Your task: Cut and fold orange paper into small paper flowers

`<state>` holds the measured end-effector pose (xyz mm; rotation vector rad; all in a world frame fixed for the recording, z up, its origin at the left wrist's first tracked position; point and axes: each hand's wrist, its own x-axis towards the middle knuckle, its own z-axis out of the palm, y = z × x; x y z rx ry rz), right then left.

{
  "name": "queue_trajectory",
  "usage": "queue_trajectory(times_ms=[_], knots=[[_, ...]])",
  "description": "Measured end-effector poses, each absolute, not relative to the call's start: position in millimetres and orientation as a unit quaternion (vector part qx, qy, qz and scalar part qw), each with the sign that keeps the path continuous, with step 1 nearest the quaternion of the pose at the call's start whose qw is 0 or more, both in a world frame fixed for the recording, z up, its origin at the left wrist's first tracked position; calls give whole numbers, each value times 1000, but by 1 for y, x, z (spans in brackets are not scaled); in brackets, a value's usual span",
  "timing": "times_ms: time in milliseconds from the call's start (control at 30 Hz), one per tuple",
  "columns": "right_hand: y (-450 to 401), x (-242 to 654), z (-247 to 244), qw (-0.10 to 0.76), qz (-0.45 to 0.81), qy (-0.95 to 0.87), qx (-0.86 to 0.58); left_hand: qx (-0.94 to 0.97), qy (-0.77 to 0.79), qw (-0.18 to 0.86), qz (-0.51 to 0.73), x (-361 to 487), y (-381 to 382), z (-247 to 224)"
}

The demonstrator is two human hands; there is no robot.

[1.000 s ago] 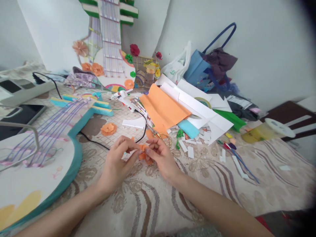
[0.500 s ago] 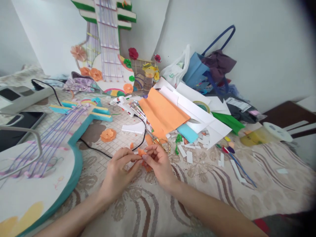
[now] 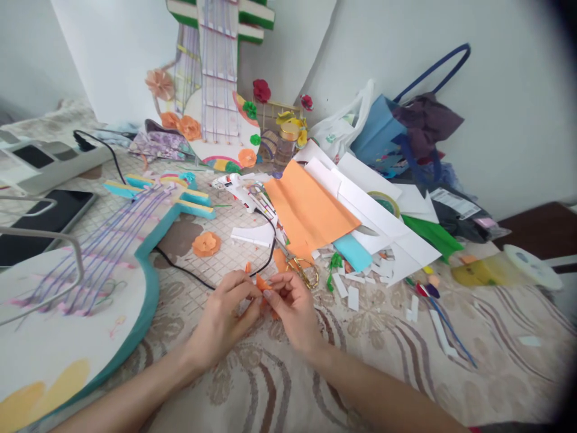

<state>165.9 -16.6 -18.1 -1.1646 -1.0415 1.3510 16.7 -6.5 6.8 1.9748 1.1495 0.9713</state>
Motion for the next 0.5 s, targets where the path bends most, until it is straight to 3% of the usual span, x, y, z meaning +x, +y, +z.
queue_trajectory(times_ms=[167, 333, 500], knots=[[-12, 167, -20, 529, 586, -392, -472, 680, 490, 395, 377, 11, -1, 12], [-7, 167, -17, 551, 605, -358, -450, 561, 485, 547, 387, 9, 9, 8], [4, 167, -8, 564, 605, -348, -441, 536, 488, 562, 399, 9, 13, 4]])
